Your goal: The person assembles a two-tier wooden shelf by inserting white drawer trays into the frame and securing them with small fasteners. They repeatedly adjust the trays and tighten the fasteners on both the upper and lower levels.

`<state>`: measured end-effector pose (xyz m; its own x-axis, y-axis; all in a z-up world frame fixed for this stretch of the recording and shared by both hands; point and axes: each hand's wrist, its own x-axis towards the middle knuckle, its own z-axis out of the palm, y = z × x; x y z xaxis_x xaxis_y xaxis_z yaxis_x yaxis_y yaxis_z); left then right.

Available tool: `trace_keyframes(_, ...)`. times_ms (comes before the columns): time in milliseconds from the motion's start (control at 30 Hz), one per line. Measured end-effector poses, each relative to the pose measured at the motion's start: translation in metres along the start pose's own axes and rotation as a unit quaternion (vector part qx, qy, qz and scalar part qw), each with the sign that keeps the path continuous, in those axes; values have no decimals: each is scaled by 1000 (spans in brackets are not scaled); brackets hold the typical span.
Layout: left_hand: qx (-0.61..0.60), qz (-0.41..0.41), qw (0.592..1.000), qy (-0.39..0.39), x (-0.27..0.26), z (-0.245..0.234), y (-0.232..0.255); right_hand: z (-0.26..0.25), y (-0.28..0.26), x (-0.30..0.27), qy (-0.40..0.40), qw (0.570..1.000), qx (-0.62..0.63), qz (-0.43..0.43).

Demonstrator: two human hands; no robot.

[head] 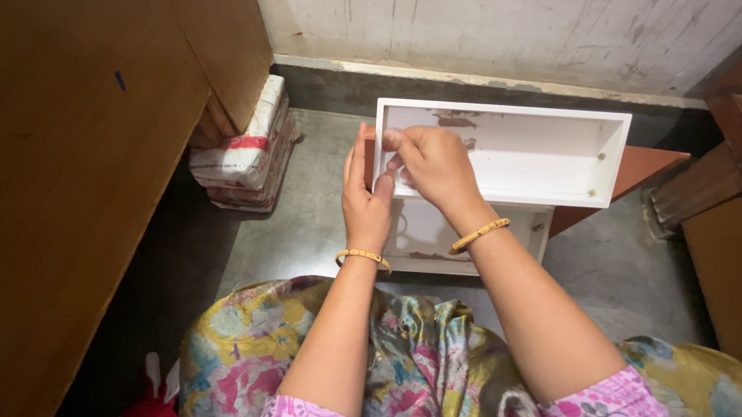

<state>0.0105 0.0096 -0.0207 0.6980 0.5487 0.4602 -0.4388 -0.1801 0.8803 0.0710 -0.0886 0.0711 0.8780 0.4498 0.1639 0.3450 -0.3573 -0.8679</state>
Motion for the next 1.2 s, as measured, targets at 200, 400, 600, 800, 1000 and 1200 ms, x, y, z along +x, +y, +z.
trace_keyframes(200,4,12,1000,-2,-2,-2,-1,-1,12,-3,12,998,24,-59)
trace_keyframes(400,27,9,1000,0,-1,-1,-1,1,21,0,45,983,-88,-155)
trace_keyframes(600,12,2,1000,4,-2,0,-2,0,15,-5,39,991,-80,-104)
trace_keyframes(800,11,11,1000,5,0,1,-4,0,17,-3,22,991,-69,-115)
trace_keyframes(1000,1,8,1000,4,0,1,-2,2,12,-7,62,989,-57,-120)
trace_keyframes(1200,10,-3,1000,15,0,2,1,0,8,-6,38,990,-70,-117)
